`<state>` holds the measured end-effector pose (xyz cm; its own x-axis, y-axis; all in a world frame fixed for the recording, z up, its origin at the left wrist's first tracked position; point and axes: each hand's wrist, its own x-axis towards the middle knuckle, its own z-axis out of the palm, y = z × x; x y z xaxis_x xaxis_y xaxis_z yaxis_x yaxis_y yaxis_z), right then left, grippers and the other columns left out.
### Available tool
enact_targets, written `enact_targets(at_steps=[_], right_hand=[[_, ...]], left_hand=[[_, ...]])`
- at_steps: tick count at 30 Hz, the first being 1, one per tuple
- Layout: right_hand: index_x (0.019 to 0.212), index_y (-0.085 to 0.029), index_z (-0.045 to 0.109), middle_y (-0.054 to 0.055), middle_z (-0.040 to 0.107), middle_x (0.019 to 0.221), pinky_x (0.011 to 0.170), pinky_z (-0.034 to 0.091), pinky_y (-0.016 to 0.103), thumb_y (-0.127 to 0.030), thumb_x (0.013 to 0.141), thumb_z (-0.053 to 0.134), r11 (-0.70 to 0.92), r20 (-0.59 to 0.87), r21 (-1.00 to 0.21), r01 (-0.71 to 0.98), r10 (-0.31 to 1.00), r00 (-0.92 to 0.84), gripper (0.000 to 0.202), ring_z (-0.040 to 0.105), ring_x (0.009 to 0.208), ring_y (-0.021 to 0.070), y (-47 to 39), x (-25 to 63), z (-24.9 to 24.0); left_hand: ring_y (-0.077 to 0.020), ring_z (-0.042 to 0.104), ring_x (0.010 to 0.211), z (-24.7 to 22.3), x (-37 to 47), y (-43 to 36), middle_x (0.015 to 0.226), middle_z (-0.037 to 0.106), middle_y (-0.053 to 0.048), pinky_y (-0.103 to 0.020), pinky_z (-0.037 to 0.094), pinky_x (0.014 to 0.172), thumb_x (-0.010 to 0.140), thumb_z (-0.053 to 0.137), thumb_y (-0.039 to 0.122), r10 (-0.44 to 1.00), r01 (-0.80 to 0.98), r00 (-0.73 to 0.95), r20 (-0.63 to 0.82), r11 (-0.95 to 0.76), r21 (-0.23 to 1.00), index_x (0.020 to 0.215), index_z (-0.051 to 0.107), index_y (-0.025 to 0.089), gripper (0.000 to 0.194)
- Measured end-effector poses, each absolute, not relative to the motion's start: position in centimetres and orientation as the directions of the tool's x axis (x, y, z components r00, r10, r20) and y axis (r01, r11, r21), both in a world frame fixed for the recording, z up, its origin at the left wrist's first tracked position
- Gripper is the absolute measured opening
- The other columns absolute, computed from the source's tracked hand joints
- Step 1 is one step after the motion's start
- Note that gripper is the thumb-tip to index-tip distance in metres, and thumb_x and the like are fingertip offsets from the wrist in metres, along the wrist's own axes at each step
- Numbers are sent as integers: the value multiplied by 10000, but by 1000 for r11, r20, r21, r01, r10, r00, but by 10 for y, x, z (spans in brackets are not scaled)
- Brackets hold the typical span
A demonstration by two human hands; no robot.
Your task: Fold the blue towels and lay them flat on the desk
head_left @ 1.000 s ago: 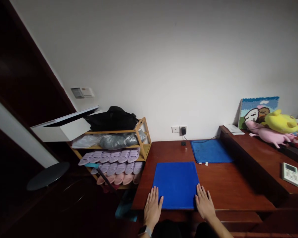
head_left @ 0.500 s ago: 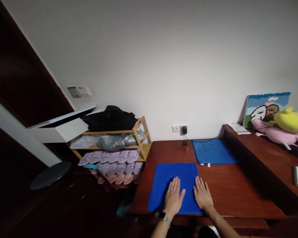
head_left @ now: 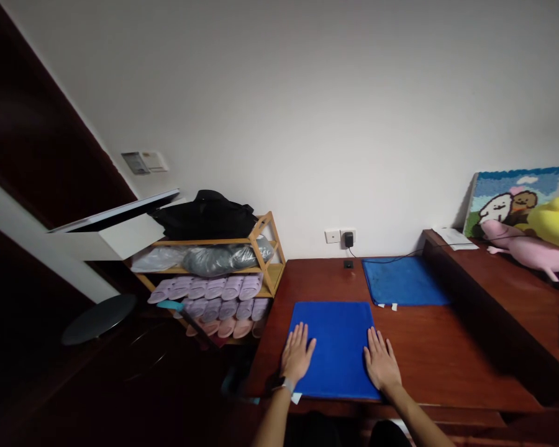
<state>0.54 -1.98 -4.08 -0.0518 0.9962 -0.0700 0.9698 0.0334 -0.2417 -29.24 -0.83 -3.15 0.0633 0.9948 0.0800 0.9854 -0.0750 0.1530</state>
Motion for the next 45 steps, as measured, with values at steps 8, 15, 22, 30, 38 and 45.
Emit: enact_targets(at_steps=[8, 15, 22, 30, 38, 45], right_hand=[[1629, -146, 172, 15, 149, 1705, 1280, 84, 460, -432, 1015, 114, 1, -138, -212, 977, 990, -31, 681, 125, 1581, 216, -7, 3, -35], [1629, -128, 125, 9, 112, 1712, 1282, 88, 432, -419, 1025, 115, -12, -142, -187, 982, 990, -15, 670, 109, 1582, 205, 33, 2, -25], [1627, -126, 124, 8, 109, 1711, 1285, 61, 438, -439, 1024, 85, 0, -98, -194, 981, 995, -20, 681, 87, 1584, 206, 34, 3, -35], [1623, -133, 175, 32, 132, 1708, 1281, 56, 459, -396, 1019, 155, 47, -74, -208, 977, 995, -64, 659, 87, 1585, 229, 35, 6, -39], [1626, -144, 186, 31, 149, 1706, 1280, 56, 460, -417, 1021, 154, 42, -55, -225, 973, 997, -56, 665, 103, 1584, 222, 37, 6, -45], [1630, -145, 145, 17, 144, 1710, 1284, 67, 443, -468, 1020, 103, 11, -67, -248, 969, 997, -29, 691, 102, 1583, 202, 37, 5, -46]], left_hand=[[-248, 227, 1564, -47, -318, -8, 1682, 285, -118, -465, 263, 1267, 1041, 188, 607, 987, 988, 13, 158, -37, 149, 1615, 268, 125, 753], [-251, 238, 1560, -53, -320, -7, 1683, 277, -97, -484, 289, 1258, 1048, 228, 583, 981, 991, 28, 191, -52, 123, 1631, 221, 174, 712], [-257, 249, 1554, -35, -318, -2, 1675, 278, -113, -489, 255, 1272, 1041, 197, 611, 998, 989, -23, 60, 14, 150, 1618, 256, 146, 744], [-223, 198, 1572, -23, -164, 28, 1699, 235, -49, -462, 241, 1286, 1070, 176, 488, 911, 885, 367, 188, -404, 232, 1643, 140, 208, 639], [-192, 186, 1573, -38, -168, 36, 1695, 242, -42, -439, 198, 1299, 1065, 137, 537, 936, 901, 339, 99, -353, 253, 1633, 207, 215, 657], [-257, 260, 1553, -42, -312, 33, 1674, 299, -98, -491, 274, 1261, 1052, 176, 576, 992, 987, -4, 126, -16, 158, 1628, 237, 178, 703]])
